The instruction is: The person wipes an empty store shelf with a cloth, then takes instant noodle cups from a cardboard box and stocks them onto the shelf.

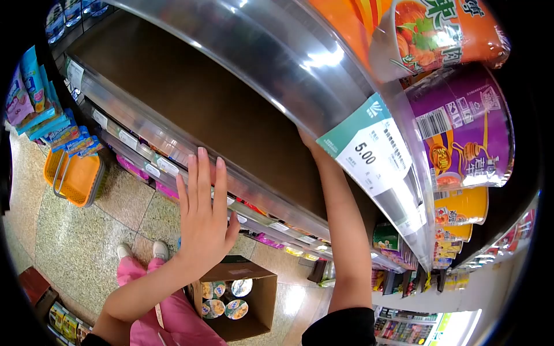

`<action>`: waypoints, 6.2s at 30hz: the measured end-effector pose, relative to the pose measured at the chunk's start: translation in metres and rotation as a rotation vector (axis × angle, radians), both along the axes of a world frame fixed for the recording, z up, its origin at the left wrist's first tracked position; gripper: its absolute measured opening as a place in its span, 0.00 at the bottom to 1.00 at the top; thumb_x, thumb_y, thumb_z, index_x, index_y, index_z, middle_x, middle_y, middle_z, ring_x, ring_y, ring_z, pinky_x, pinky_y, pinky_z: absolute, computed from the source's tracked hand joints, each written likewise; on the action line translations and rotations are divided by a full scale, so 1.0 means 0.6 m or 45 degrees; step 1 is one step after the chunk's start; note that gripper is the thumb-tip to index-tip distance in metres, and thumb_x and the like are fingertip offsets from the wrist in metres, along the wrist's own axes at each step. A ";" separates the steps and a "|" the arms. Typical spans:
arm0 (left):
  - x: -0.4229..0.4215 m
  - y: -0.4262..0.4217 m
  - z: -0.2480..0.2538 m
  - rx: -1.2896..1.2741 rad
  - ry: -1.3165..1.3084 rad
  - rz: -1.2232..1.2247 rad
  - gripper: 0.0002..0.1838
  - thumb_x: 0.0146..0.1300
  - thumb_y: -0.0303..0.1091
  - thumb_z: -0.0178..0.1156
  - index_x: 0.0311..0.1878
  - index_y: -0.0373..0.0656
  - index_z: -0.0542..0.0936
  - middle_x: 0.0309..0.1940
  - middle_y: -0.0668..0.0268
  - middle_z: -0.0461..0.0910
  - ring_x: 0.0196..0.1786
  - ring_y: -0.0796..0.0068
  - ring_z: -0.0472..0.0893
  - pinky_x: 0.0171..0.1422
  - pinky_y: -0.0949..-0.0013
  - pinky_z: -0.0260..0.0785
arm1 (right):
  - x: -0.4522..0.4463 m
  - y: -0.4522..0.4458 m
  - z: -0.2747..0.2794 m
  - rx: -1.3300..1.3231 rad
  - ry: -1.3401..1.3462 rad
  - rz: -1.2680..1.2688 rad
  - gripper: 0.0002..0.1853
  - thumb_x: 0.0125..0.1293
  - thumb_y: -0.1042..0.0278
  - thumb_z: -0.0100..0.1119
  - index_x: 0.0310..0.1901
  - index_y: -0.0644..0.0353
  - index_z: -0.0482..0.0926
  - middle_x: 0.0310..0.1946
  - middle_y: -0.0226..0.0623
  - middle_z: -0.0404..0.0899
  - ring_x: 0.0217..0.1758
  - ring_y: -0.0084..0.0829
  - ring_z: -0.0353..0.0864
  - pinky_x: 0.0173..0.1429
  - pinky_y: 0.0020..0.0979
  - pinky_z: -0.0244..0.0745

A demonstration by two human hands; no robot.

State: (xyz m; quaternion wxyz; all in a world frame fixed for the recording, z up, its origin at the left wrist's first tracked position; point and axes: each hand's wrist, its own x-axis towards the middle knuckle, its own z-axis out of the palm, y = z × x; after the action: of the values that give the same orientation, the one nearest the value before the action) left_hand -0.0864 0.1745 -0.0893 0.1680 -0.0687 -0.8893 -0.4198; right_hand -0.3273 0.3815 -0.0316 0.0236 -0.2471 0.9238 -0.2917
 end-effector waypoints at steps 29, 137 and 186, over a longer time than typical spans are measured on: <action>0.078 -0.026 0.004 -0.002 0.041 -0.154 0.52 0.52 0.26 0.63 0.80 0.34 0.48 0.81 0.43 0.42 0.82 0.39 0.44 0.80 0.33 0.39 | 0.240 -0.075 0.034 -0.148 0.017 0.182 0.16 0.68 0.65 0.63 0.57 0.51 0.86 0.68 0.45 0.75 0.79 0.49 0.60 0.81 0.47 0.52; 0.055 0.227 0.001 0.099 0.050 -0.129 0.51 0.53 0.28 0.63 0.78 0.29 0.49 0.78 0.34 0.43 0.82 0.33 0.43 0.80 0.32 0.35 | 0.269 0.141 0.063 0.029 -0.052 0.057 0.29 0.54 0.81 0.60 0.60 0.52 0.83 0.67 0.39 0.76 0.80 0.47 0.59 0.81 0.42 0.54; 0.081 0.305 -0.004 0.009 0.042 -0.273 0.54 0.51 0.28 0.66 0.79 0.32 0.49 0.79 0.33 0.42 0.81 0.33 0.43 0.79 0.32 0.36 | 0.351 0.268 0.070 -0.088 -0.161 -0.107 0.29 0.47 0.85 0.53 0.52 0.59 0.87 0.62 0.42 0.81 0.78 0.46 0.63 0.69 0.34 0.73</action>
State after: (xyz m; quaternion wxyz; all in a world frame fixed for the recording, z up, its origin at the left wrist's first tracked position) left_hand -0.0378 0.3574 -0.0918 0.1370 -0.1699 -0.8724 -0.4373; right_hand -0.1167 0.5424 0.0104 0.0612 -0.1899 0.9193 -0.3392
